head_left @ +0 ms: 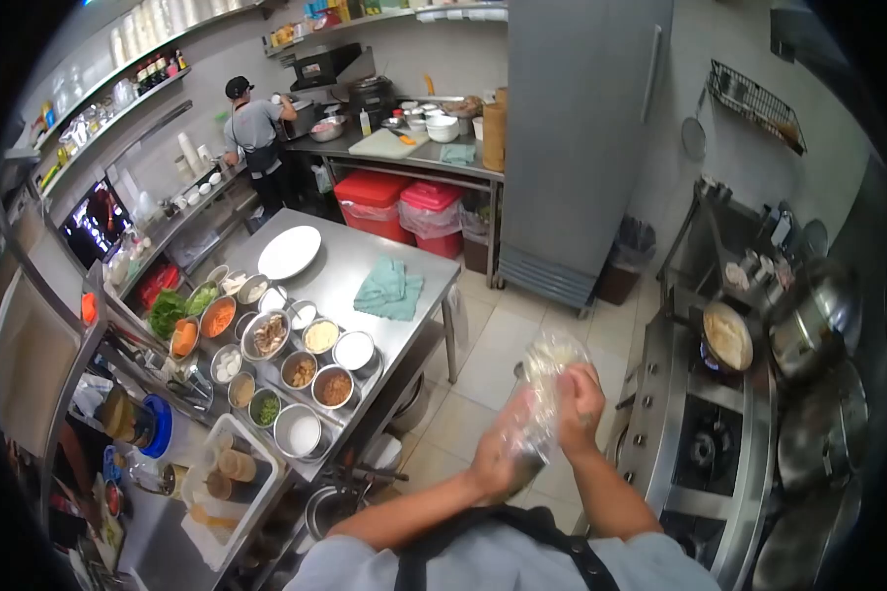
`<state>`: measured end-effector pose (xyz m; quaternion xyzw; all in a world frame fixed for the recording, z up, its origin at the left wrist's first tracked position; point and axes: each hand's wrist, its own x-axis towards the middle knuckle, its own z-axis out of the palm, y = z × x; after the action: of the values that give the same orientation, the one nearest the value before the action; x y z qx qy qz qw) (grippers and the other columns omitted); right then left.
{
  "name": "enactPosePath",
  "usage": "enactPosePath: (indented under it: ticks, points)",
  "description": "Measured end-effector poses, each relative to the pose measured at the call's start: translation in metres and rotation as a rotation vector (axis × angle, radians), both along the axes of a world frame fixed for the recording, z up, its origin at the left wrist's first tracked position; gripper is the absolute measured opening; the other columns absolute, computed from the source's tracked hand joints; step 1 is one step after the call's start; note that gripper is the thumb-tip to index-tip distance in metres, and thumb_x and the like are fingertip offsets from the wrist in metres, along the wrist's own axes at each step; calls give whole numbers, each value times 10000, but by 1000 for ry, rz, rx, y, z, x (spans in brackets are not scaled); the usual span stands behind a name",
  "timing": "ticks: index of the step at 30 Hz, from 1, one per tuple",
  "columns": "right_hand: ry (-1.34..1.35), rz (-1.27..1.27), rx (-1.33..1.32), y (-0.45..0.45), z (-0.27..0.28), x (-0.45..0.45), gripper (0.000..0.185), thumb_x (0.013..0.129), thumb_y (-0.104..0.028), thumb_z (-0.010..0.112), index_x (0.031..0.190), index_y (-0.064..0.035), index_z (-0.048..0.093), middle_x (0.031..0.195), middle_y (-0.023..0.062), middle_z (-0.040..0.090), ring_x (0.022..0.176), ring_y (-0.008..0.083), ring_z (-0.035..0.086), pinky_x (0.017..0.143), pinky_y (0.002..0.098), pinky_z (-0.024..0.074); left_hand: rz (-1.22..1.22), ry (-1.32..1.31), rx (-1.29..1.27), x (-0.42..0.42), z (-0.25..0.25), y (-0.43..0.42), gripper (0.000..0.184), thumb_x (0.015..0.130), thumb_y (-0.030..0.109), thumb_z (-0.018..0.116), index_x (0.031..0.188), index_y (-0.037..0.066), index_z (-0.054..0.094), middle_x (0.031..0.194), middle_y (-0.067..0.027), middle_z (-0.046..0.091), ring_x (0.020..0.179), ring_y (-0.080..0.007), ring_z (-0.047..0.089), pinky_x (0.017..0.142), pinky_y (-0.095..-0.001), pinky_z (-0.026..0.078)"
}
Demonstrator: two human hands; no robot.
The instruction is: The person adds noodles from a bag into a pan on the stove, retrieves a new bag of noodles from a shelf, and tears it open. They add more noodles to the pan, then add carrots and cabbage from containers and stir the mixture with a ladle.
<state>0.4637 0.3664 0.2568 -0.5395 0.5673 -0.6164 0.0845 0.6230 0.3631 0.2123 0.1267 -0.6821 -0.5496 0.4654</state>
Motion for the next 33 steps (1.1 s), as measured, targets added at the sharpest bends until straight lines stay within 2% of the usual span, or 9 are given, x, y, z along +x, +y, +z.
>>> enactPosePath:
  ticks: [3, 5, 7, 10, 13, 17, 23, 29, 33]
  points:
    - [-421, 77, -28, -7, -1, -13, 180, 920, -101, 516, 812, 27, 580, 818, 72, 558, 799, 170, 529, 758, 295, 414, -17, -11, -137, 2, 18, -20, 645, 915, 305, 515, 1426, -12, 282, 1448, -206, 311, 1363, -315, 281, 1120, -400, 198]
    - [-506, 226, -102, -19, 4, -21, 193, 929, -110, 508, 808, 26, 572, 821, 73, 558, 794, 166, 523, 759, 293, 413, -53, 536, 337, -5, 1, -45, 717, 877, 407, 551, 1399, -13, 297, 1372, -176, 375, 1296, -296, 360, 1077, -412, 262]
    - [-601, 375, -163, -36, 16, -22, 207, 939, -119, 500, 804, 25, 564, 825, 74, 558, 790, 163, 517, 760, 291, 413, -5, 595, 357, -3, 35, -81, 675, 873, 424, 565, 1379, 27, 364, 1326, -159, 425, 1294, -283, 365, 1077, -442, 254]
    - [-213, 430, -125, -64, 46, -16, 184, 925, -126, 539, 821, 24, 556, 839, 101, 562, 769, 169, 512, 729, 284, 421, 220, -56, -310, -11, 68, -121, 426, 876, 328, 586, 1170, 22, 561, 1227, -154, 505, 1227, -314, 437, 1063, -480, 267]
    - [-40, 463, -104, -102, 68, -18, 146, 890, -109, 593, 846, 26, 560, 816, 96, 559, 751, 168, 515, 715, 274, 424, 297, 38, -432, -34, 62, -157, 404, 856, 303, 604, 1131, 10, 558, 1171, -170, 534, 1181, -352, 467, 1054, -450, 286]
    - [-28, 558, 49, -158, 87, -28, 77, 869, -38, 549, 804, -3, 524, 821, 78, 546, 736, 145, 498, 652, 265, 403, 390, 287, -361, -53, 76, -207, 245, 837, 216, 621, 971, 21, 557, 917, -143, 577, 863, -334, 564, 821, -421, 430]
    - [416, 581, -23, -225, 125, -62, 207, 751, -206, 492, 625, -41, 485, 555, 112, 470, 448, 278, 460, 457, 355, 376, 198, 191, -642, -64, 114, -270, 265, 757, 220, 696, 681, 69, 493, 677, -84, 533, 588, -264, 524, 558, -363, 424]
    - [801, 967, 99, -259, 147, -97, 274, 719, -186, 583, 526, -108, 404, 506, 27, 430, 396, 220, 428, 401, 340, 305, 10, 150, -712, -75, 141, -304, 311, 789, 167, 667, 606, 71, 434, 595, -83, 440, 542, -285, 476, 534, -371, 387]
    - [766, 1099, 21, -273, 167, -89, 175, 600, -142, 537, 530, -95, 383, 522, 92, 379, 419, 283, 414, 396, 383, 338, -66, 117, -738, -78, 125, -324, 329, 825, 190, 621, 563, 77, 458, 523, -95, 480, 499, -309, 492, 503, -407, 389]
